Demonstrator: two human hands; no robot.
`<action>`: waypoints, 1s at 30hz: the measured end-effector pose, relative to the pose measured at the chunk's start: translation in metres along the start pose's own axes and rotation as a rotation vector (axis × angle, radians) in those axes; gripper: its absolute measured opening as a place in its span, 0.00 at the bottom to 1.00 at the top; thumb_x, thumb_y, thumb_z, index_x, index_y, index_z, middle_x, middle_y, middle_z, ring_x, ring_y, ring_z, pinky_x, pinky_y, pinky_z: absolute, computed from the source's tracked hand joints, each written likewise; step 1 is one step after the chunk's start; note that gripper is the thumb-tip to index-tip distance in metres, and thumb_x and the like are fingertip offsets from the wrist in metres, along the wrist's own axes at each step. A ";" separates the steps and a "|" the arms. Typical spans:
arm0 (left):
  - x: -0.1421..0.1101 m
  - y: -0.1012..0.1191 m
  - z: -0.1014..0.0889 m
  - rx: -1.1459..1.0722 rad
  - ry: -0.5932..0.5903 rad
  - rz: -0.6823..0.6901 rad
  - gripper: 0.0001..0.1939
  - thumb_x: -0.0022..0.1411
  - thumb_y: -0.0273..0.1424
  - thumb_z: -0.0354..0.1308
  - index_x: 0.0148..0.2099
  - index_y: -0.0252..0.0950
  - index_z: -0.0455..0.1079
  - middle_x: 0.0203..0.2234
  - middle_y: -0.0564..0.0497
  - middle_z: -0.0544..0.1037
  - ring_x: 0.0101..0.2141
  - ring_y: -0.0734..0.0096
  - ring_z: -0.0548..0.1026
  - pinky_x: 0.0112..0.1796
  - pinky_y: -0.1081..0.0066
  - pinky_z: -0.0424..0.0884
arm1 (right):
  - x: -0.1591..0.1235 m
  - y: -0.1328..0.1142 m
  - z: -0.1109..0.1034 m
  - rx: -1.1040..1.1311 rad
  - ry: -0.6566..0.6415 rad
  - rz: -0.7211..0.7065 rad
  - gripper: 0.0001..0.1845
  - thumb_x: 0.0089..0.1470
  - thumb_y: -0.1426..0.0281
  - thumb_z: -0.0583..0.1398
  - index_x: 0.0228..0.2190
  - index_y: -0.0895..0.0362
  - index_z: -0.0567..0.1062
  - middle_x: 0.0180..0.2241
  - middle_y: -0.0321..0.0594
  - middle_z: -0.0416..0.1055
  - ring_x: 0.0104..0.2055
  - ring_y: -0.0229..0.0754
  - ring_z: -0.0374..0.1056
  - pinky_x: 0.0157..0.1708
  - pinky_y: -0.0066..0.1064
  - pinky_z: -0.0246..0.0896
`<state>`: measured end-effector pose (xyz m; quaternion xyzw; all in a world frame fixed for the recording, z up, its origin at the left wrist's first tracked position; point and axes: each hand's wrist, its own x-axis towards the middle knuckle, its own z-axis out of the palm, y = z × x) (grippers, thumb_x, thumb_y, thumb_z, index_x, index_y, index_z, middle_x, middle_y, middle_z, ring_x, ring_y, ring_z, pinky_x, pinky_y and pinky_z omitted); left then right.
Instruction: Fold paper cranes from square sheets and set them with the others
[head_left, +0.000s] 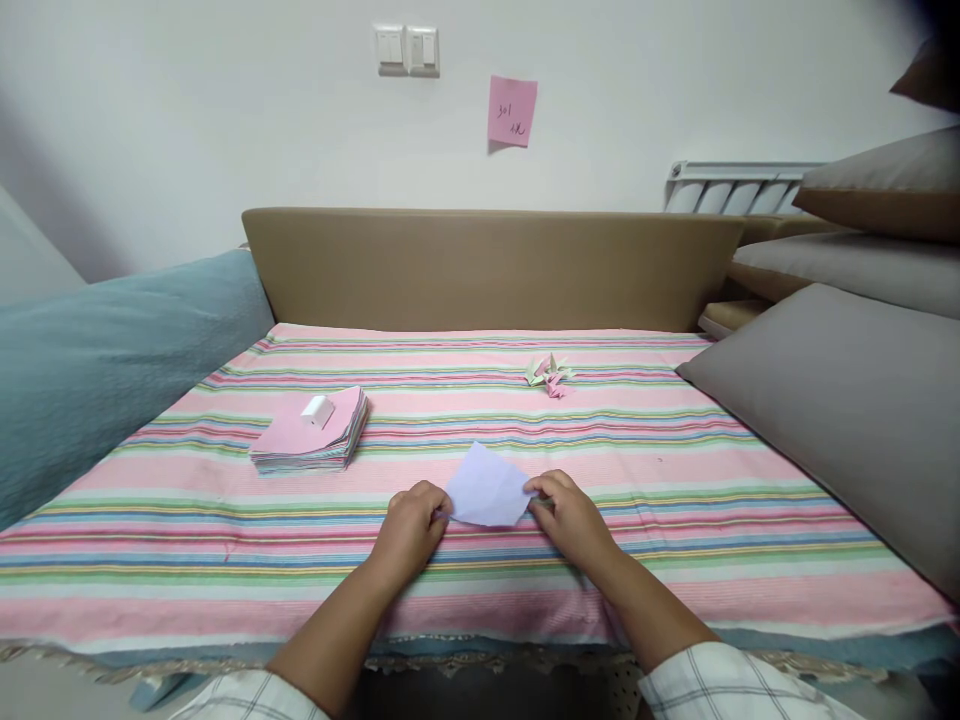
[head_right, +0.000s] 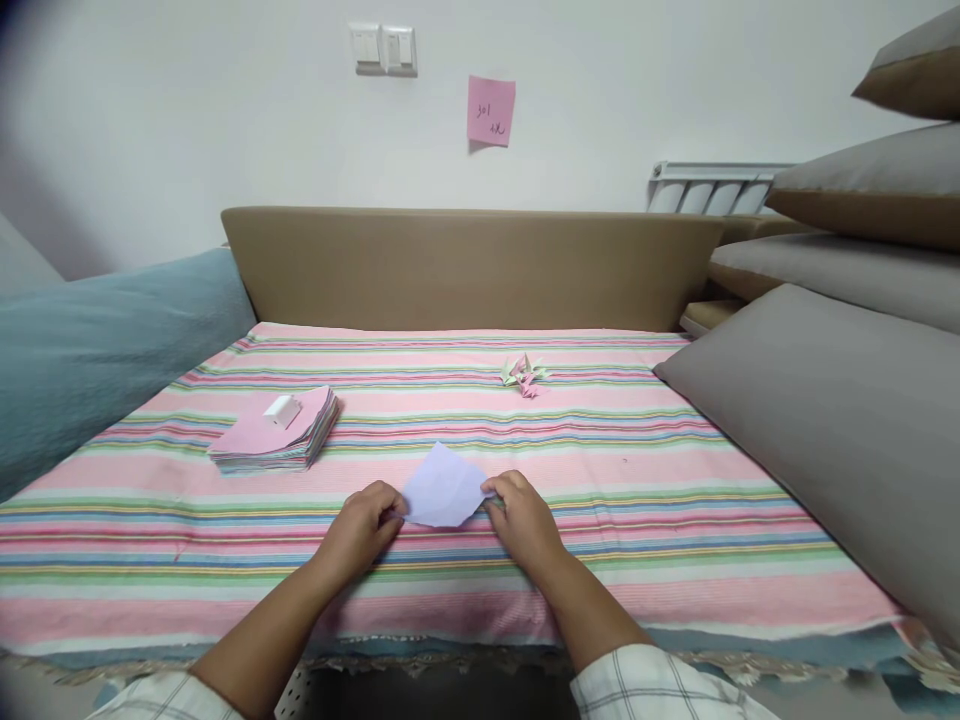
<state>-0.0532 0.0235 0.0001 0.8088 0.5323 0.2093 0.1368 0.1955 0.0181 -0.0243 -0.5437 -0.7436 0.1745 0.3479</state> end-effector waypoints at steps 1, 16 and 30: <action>-0.001 0.001 0.001 0.011 -0.005 0.014 0.10 0.49 0.18 0.52 0.31 0.37 0.68 0.29 0.53 0.72 0.34 0.69 0.70 0.38 0.68 0.61 | 0.000 0.000 0.000 0.016 -0.004 -0.014 0.11 0.49 0.74 0.55 0.36 0.54 0.71 0.39 0.41 0.66 0.42 0.42 0.65 0.42 0.34 0.62; -0.015 0.017 -0.012 0.124 -0.207 0.257 0.22 0.46 0.33 0.62 0.47 0.48 0.68 0.52 0.53 0.69 0.49 0.55 0.63 0.49 0.52 0.49 | -0.004 0.007 0.002 0.010 -0.216 -0.098 0.18 0.44 0.82 0.54 0.36 0.55 0.75 0.55 0.46 0.59 0.56 0.45 0.58 0.53 0.39 0.55; -0.006 -0.008 -0.012 0.120 -0.146 0.223 0.24 0.49 0.25 0.55 0.50 0.45 0.67 0.44 0.49 0.74 0.48 0.60 0.66 0.54 0.51 0.44 | -0.003 0.012 -0.004 -0.027 -0.236 -0.147 0.16 0.44 0.82 0.55 0.32 0.54 0.76 0.53 0.45 0.62 0.56 0.45 0.58 0.53 0.41 0.54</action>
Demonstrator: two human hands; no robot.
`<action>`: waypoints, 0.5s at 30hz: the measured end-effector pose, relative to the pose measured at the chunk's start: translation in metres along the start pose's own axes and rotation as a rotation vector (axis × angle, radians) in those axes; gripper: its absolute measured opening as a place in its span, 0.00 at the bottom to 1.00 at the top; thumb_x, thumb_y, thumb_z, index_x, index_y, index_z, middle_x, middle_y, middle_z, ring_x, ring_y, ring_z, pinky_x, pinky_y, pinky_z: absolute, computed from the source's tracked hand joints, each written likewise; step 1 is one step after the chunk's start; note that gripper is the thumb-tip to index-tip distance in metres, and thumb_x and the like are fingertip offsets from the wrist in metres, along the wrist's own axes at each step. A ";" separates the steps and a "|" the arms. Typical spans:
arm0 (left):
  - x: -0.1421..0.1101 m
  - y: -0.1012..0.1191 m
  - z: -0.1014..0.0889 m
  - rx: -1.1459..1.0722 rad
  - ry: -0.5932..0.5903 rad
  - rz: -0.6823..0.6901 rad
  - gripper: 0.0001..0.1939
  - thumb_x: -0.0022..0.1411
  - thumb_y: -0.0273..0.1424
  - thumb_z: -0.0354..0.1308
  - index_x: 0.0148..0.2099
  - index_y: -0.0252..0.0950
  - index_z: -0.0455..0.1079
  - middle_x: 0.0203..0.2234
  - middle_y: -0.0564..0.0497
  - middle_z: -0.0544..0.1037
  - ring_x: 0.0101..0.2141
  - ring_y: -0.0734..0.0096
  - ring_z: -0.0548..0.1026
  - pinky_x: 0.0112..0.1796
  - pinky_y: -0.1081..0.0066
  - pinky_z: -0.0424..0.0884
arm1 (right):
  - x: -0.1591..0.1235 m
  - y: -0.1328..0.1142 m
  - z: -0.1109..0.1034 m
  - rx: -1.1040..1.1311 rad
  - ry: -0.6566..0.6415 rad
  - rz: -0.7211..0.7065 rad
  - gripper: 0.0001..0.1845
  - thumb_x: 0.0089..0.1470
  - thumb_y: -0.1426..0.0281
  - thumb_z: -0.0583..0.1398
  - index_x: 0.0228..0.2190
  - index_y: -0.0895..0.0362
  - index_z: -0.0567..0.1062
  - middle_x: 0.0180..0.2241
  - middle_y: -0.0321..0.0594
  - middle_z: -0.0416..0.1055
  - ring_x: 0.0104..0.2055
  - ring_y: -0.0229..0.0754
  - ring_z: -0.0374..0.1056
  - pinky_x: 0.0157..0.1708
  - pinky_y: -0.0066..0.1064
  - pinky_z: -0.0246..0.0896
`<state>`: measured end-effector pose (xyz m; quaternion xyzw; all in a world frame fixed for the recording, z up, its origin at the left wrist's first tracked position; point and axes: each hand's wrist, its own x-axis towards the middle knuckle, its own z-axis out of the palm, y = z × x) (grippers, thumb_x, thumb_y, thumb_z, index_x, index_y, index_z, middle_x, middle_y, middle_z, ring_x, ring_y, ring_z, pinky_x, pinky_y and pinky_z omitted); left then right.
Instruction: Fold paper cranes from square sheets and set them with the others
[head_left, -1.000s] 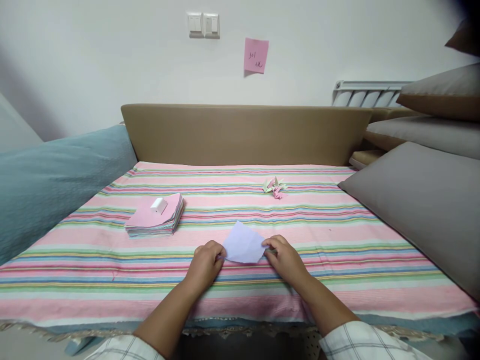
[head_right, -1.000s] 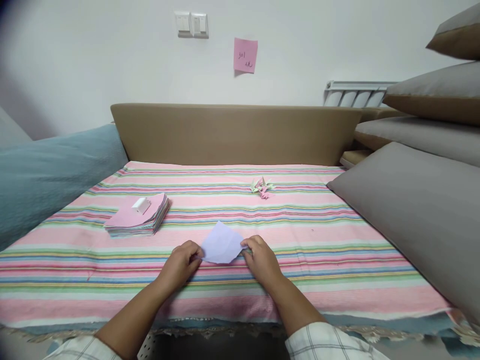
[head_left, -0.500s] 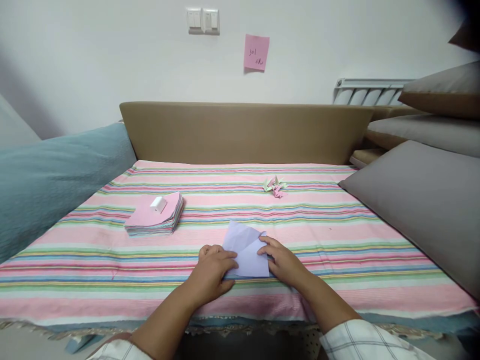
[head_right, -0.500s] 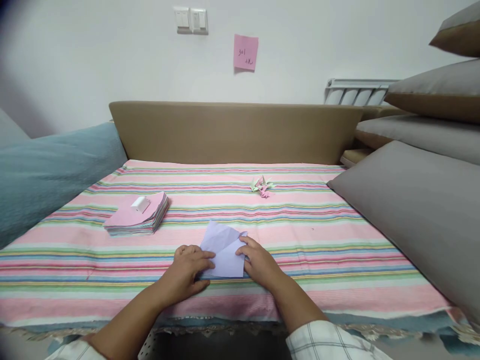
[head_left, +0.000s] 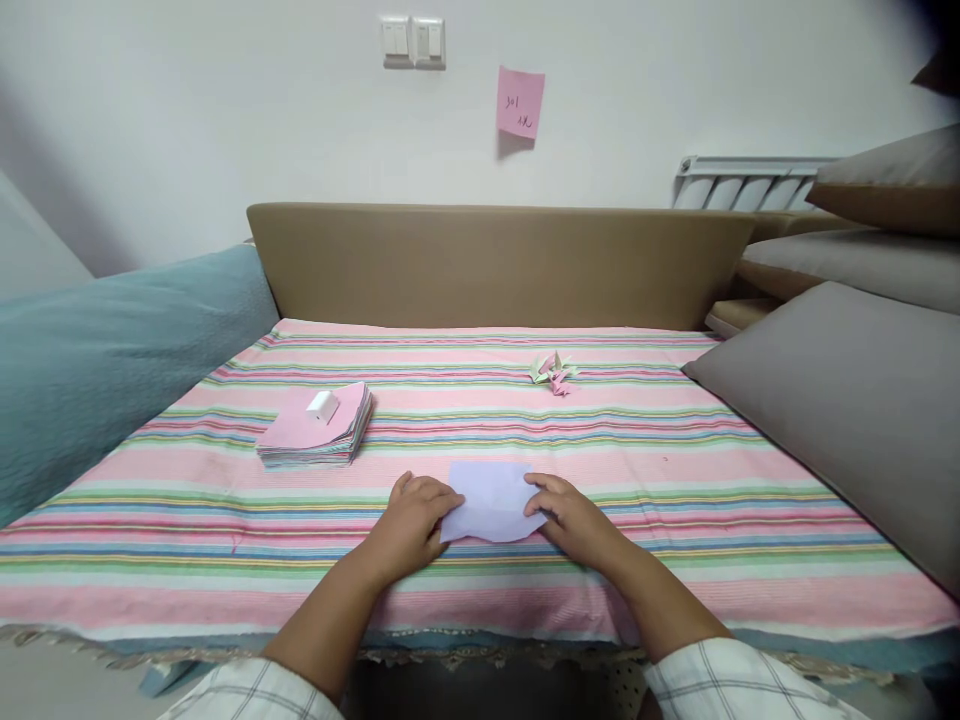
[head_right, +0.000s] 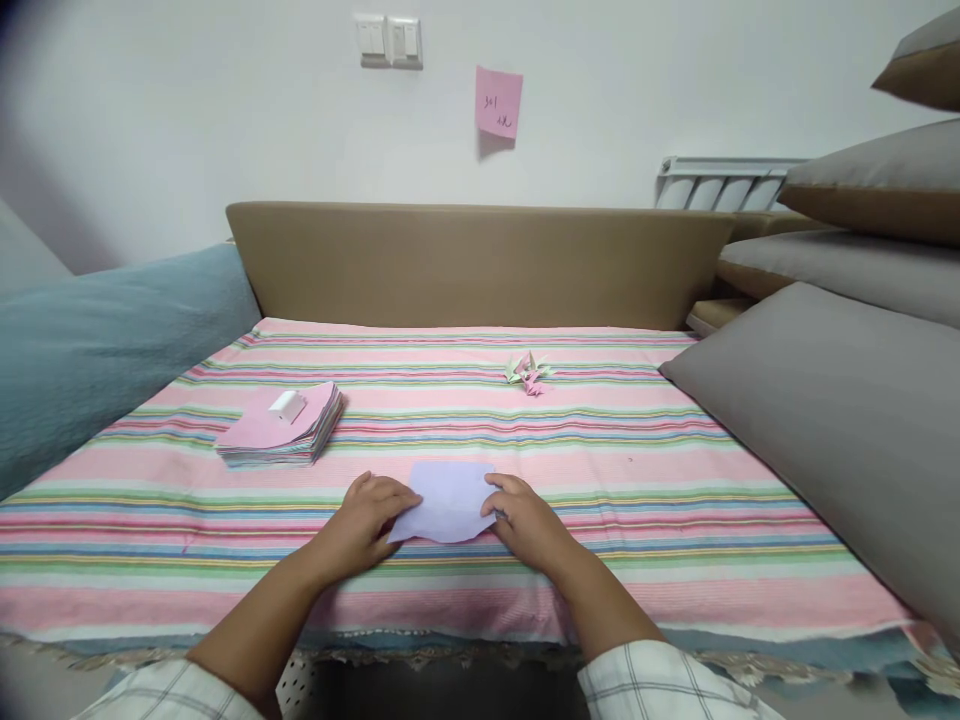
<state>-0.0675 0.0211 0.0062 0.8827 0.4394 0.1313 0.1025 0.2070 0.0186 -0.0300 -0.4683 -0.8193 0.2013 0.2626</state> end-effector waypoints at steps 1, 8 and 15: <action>0.003 -0.001 0.003 0.001 0.023 -0.014 0.20 0.52 0.25 0.55 0.48 0.44 0.69 0.42 0.49 0.75 0.46 0.61 0.67 0.53 0.52 0.46 | 0.000 0.000 0.000 -0.004 -0.002 0.018 0.17 0.43 0.82 0.56 0.33 0.54 0.76 0.53 0.45 0.62 0.55 0.46 0.58 0.53 0.41 0.54; 0.011 -0.004 0.014 0.002 0.122 -0.096 0.08 0.54 0.29 0.58 0.37 0.42 0.75 0.34 0.51 0.77 0.40 0.64 0.70 0.50 0.58 0.53 | 0.000 0.000 -0.003 -0.007 -0.008 0.095 0.10 0.46 0.75 0.59 0.33 0.55 0.77 0.53 0.47 0.61 0.56 0.48 0.57 0.53 0.42 0.53; 0.012 -0.005 0.014 0.049 0.185 -0.180 0.11 0.54 0.37 0.59 0.24 0.37 0.71 0.32 0.51 0.77 0.37 0.64 0.70 0.42 0.64 0.59 | 0.004 -0.002 0.000 0.004 0.043 0.133 0.13 0.53 0.64 0.56 0.26 0.58 0.74 0.51 0.47 0.64 0.53 0.48 0.60 0.51 0.41 0.55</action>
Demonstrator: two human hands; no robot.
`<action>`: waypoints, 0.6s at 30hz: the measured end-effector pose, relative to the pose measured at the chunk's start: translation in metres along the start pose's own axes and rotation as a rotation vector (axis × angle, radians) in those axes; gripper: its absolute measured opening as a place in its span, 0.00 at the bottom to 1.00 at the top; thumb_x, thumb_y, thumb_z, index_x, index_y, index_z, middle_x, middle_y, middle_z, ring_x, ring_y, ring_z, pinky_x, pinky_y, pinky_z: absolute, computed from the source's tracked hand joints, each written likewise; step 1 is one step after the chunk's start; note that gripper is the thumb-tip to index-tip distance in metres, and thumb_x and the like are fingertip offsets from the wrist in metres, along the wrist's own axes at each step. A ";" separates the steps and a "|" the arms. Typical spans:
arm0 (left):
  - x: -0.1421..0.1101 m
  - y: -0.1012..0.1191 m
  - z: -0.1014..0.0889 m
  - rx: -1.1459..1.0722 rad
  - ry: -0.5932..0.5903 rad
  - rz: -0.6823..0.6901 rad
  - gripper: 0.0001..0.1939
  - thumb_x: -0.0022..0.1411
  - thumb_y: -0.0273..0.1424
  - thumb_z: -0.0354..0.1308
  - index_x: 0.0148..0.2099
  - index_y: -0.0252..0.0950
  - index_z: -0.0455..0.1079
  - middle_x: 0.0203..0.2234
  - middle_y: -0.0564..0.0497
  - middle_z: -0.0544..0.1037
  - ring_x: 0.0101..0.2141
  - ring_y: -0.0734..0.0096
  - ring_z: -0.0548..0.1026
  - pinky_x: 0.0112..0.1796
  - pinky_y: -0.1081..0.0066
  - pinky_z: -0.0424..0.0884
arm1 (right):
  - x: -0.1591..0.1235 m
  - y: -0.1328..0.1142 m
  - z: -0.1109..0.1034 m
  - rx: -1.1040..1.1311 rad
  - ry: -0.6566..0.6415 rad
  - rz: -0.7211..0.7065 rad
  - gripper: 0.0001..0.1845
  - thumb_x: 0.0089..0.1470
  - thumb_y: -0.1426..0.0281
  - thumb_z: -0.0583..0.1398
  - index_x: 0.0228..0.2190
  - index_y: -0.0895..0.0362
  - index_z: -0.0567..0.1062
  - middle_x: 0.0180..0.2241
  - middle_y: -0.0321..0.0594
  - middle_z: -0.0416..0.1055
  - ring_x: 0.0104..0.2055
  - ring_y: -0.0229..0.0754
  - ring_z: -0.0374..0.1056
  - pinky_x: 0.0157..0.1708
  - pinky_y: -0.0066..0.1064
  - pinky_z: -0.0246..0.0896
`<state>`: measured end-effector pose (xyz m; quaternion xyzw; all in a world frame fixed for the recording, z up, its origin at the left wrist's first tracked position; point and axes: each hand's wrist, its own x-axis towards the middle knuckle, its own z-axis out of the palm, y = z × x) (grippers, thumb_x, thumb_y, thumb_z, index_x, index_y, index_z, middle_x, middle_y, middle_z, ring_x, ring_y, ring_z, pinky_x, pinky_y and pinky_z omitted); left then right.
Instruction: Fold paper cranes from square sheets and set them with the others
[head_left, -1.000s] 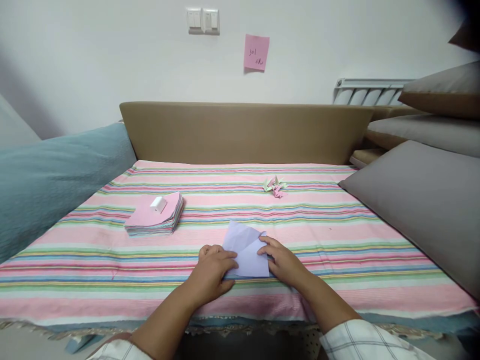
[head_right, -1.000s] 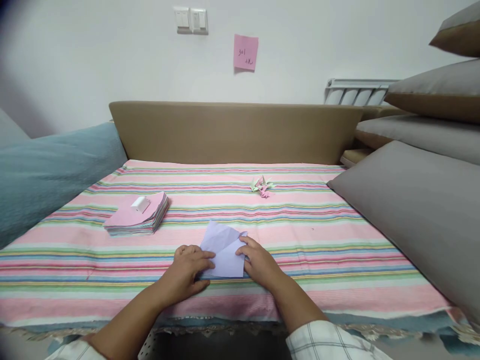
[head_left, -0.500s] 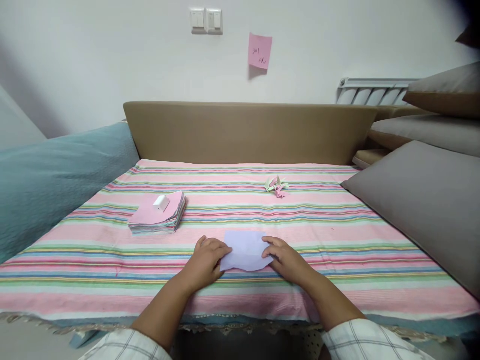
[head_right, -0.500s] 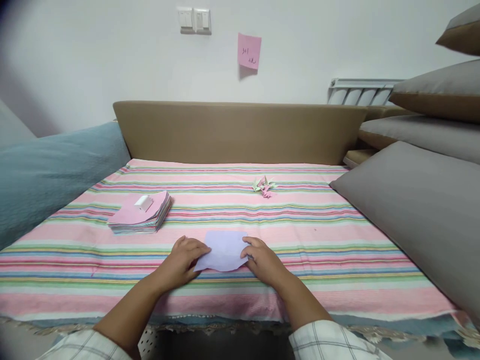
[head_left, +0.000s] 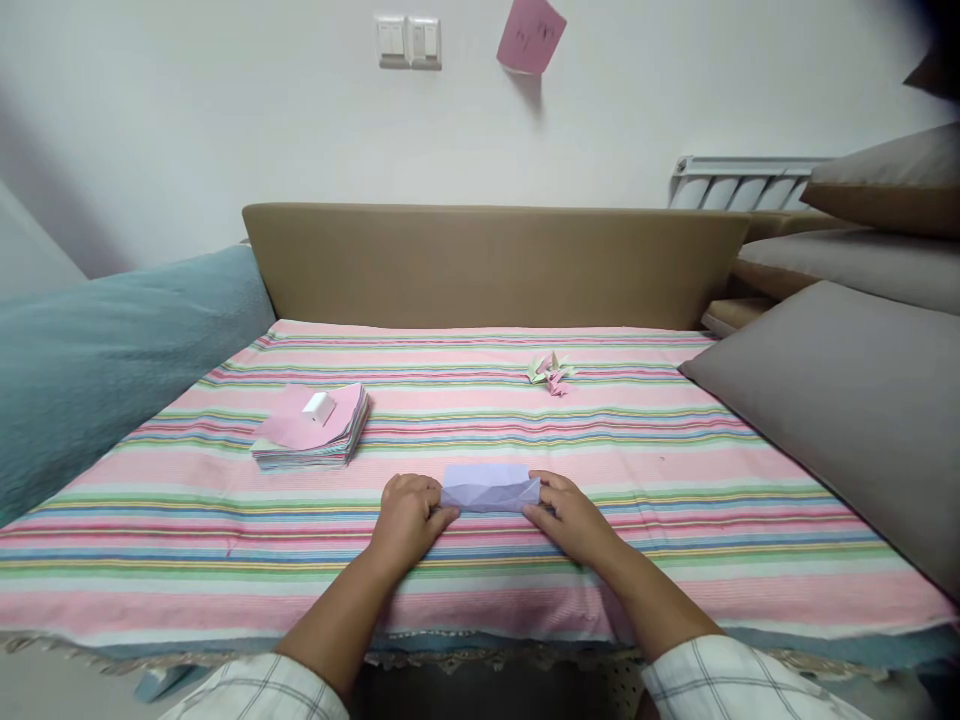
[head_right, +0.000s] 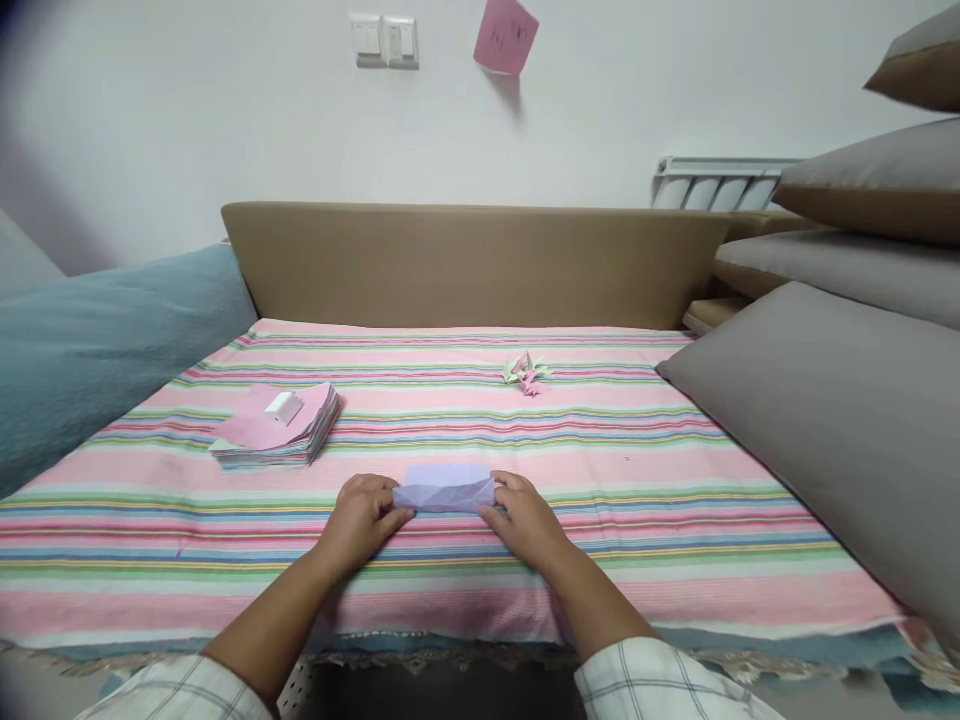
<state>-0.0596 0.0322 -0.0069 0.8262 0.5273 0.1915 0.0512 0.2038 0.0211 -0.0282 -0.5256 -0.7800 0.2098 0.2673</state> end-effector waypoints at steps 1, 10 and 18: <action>0.001 0.000 0.001 -0.001 0.009 -0.015 0.13 0.54 0.38 0.58 0.23 0.37 0.69 0.31 0.51 0.76 0.35 0.65 0.70 0.40 0.65 0.60 | 0.001 -0.001 0.002 -0.001 0.015 0.006 0.13 0.54 0.63 0.55 0.26 0.58 0.74 0.51 0.47 0.64 0.52 0.47 0.60 0.50 0.41 0.56; 0.003 0.002 0.001 -0.093 0.002 -0.128 0.16 0.52 0.38 0.60 0.18 0.36 0.66 0.31 0.53 0.75 0.35 0.67 0.70 0.39 0.66 0.60 | 0.006 0.000 0.009 -0.057 0.072 0.078 0.16 0.54 0.63 0.54 0.21 0.57 0.71 0.47 0.48 0.66 0.50 0.48 0.60 0.50 0.41 0.56; 0.003 0.003 -0.001 -0.044 -0.056 -0.160 0.14 0.51 0.38 0.60 0.19 0.36 0.68 0.34 0.53 0.74 0.38 0.65 0.69 0.41 0.65 0.58 | 0.008 -0.005 0.009 -0.113 0.072 0.096 0.14 0.54 0.64 0.55 0.20 0.57 0.71 0.46 0.47 0.67 0.49 0.48 0.61 0.49 0.42 0.56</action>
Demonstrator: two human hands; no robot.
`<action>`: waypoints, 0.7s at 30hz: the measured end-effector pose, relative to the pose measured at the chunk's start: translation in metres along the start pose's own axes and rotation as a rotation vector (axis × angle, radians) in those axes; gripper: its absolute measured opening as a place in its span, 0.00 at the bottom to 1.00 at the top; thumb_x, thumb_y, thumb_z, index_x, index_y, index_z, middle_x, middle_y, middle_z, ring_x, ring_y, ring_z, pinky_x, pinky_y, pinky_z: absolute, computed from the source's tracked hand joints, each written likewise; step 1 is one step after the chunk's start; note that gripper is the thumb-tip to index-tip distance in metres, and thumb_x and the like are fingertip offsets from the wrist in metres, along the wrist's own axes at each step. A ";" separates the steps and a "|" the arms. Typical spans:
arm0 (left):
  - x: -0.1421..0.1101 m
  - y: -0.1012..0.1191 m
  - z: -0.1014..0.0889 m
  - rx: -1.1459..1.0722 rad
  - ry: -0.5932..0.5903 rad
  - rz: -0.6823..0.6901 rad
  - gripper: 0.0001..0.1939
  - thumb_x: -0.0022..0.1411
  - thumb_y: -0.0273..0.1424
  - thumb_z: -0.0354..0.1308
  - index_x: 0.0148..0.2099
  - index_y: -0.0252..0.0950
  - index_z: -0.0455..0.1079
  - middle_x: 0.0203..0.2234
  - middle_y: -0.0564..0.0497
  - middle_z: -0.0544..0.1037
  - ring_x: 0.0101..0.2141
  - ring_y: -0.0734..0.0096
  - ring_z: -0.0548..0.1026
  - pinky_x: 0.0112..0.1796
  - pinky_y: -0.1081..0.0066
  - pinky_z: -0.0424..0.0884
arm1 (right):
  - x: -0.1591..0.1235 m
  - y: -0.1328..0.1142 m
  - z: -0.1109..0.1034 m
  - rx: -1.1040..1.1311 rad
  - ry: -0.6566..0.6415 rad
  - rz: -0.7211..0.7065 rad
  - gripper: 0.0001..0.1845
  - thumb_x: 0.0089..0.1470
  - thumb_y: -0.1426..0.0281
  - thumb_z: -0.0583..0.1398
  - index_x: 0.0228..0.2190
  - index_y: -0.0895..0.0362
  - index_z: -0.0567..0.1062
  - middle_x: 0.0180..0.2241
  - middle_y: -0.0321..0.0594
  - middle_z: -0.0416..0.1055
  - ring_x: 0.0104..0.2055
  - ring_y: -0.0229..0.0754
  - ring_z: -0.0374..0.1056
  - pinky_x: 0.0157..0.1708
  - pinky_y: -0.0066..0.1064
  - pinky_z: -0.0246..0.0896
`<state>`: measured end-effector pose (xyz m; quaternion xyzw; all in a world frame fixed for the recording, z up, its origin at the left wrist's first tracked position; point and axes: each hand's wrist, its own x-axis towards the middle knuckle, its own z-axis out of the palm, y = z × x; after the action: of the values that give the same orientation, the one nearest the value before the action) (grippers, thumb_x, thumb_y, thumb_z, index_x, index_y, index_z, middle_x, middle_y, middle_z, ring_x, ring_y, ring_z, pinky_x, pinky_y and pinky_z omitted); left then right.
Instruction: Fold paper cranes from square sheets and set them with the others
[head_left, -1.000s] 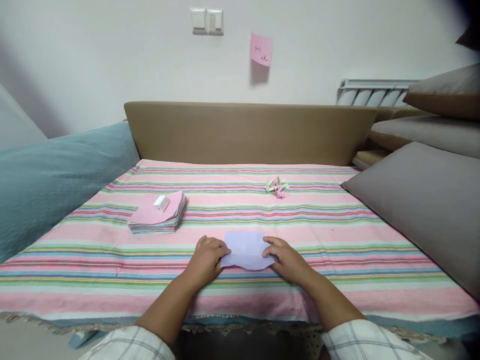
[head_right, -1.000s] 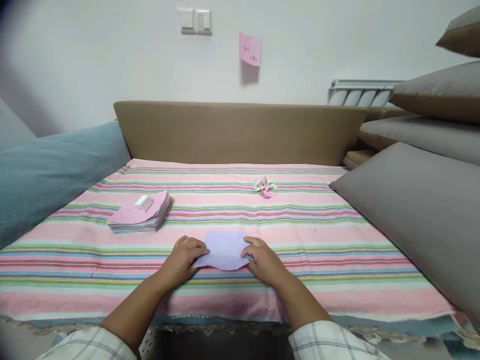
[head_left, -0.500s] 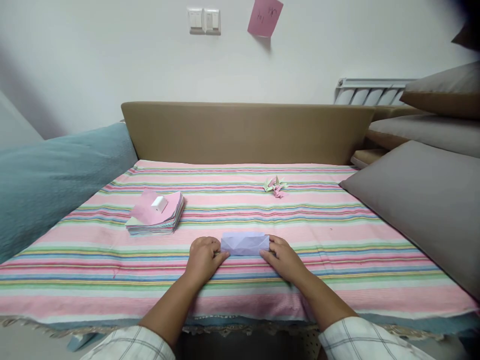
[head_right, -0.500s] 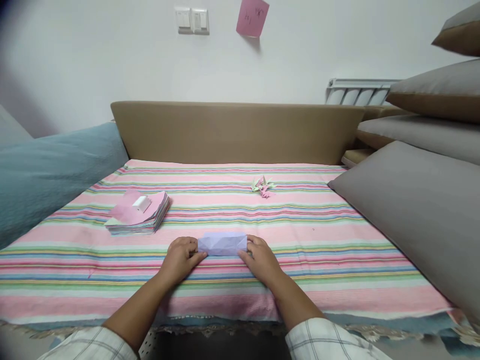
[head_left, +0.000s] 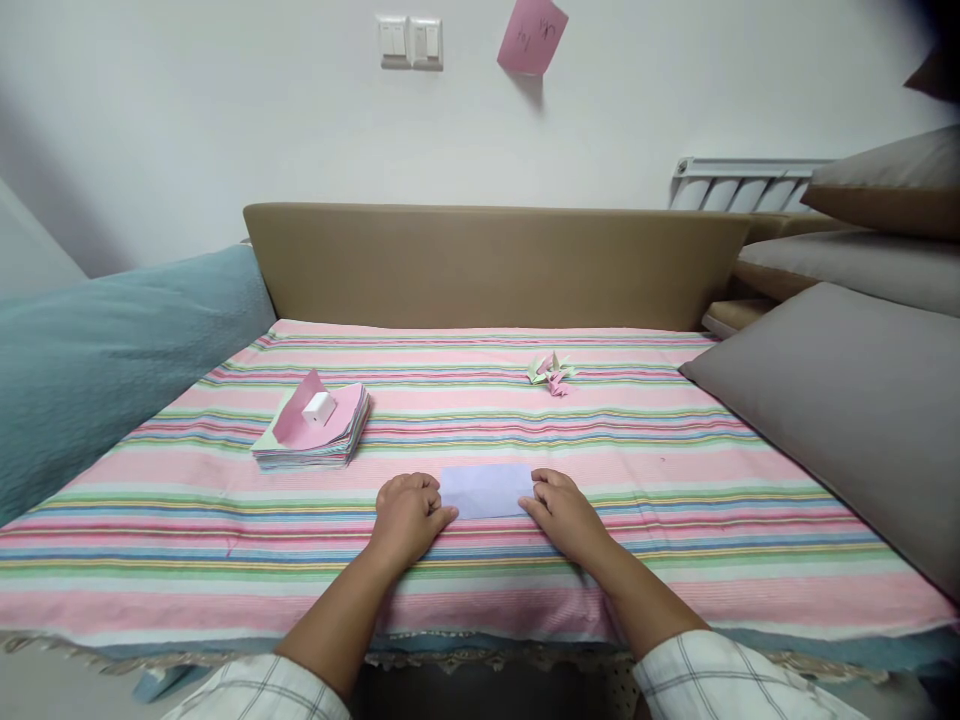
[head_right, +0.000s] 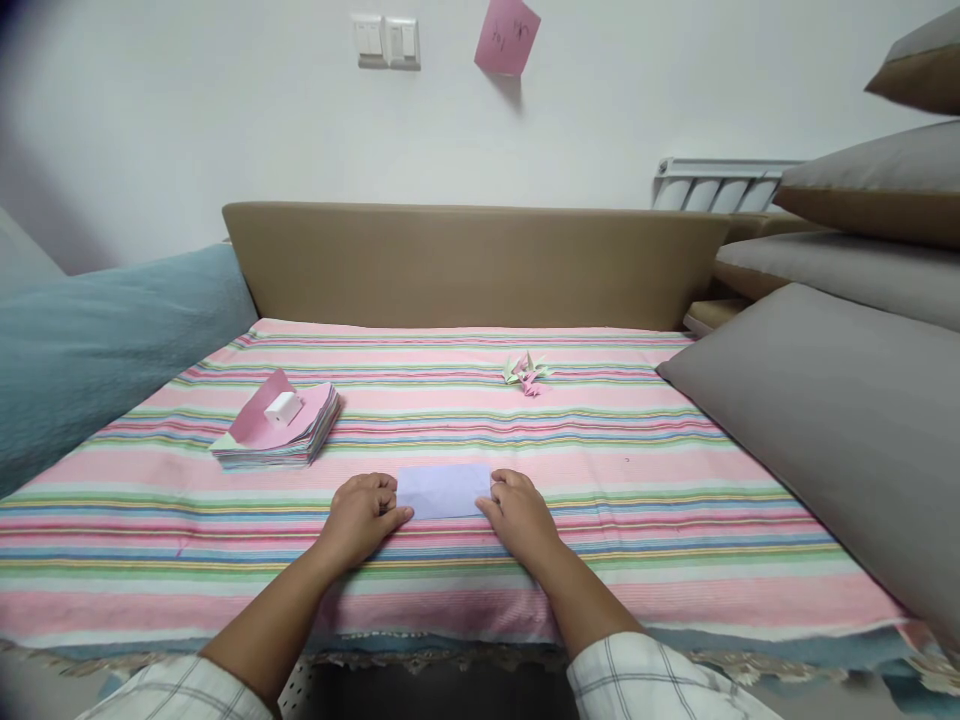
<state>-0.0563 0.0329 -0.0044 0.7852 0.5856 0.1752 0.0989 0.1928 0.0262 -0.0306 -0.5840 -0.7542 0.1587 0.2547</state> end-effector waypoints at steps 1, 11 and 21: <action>0.000 0.000 0.000 0.008 0.003 -0.002 0.14 0.51 0.38 0.60 0.19 0.36 0.67 0.35 0.53 0.74 0.38 0.65 0.69 0.41 0.65 0.58 | 0.000 -0.001 -0.001 -0.006 -0.006 0.007 0.14 0.54 0.64 0.56 0.20 0.57 0.70 0.46 0.47 0.67 0.49 0.49 0.61 0.48 0.42 0.57; -0.010 0.014 0.003 0.139 0.141 0.040 0.06 0.51 0.30 0.60 0.34 0.40 0.69 0.34 0.51 0.70 0.41 0.61 0.66 0.52 0.52 0.49 | 0.001 -0.001 0.001 -0.014 -0.001 0.022 0.14 0.51 0.64 0.59 0.17 0.56 0.69 0.43 0.46 0.68 0.49 0.49 0.62 0.46 0.41 0.58; -0.019 0.029 0.015 0.285 -0.017 0.410 0.19 0.61 0.26 0.52 0.51 0.55 0.66 0.39 0.51 0.69 0.42 0.63 0.64 0.55 0.46 0.44 | 0.001 -0.002 0.001 -0.030 0.007 0.016 0.15 0.51 0.63 0.59 0.17 0.56 0.68 0.43 0.45 0.68 0.48 0.48 0.62 0.46 0.40 0.57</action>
<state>-0.0294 0.0073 -0.0107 0.8952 0.4319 0.1006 -0.0453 0.1905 0.0265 -0.0304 -0.5942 -0.7510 0.1475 0.2473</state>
